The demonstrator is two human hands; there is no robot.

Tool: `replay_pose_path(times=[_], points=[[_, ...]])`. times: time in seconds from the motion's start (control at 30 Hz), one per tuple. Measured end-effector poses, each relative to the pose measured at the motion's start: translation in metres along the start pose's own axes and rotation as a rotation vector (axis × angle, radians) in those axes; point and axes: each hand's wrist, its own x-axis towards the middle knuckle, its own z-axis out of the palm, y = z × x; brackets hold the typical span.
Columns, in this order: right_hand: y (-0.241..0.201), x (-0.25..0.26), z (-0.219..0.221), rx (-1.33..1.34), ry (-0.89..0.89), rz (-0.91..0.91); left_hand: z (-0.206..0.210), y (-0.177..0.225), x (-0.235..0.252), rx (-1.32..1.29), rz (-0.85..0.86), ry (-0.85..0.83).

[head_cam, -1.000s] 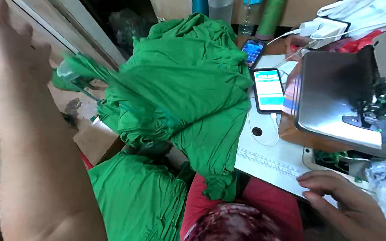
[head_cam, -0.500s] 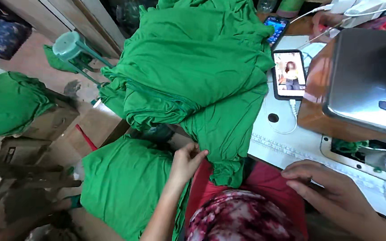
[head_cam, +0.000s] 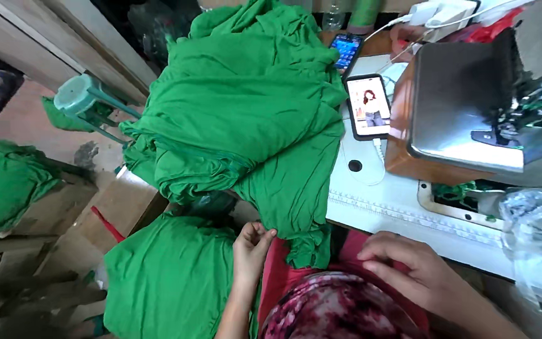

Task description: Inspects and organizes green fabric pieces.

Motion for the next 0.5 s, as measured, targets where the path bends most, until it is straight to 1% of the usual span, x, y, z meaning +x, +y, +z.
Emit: replay_pose_path(times=[0.07,0.1,0.2,0.3,0.37,0.5], points=[[0.001,-0.001,0.001,0.012,-0.005,-0.009,0.006,-0.007,-0.004,-0.103,-0.065,0.012],[0.001,-0.001,0.002,0.015,-0.005,-0.008,0.008,-0.010,-0.006,-0.148,-0.068,0.031],[0.002,-0.002,0.003,0.023,-0.019,0.010,0.010,-0.012,-0.014,-0.237,-0.025,0.079],[0.003,-0.001,0.005,0.035,-0.047,0.009,0.006,0.001,-0.025,-0.314,0.020,0.026],[0.001,0.002,0.009,0.079,-0.075,-0.008,0.007,0.018,-0.031,-0.349,0.098,-0.036],[-0.013,0.017,0.024,0.286,-0.194,-0.005,0.029,0.065,-0.029,-0.353,0.351,-0.171]])
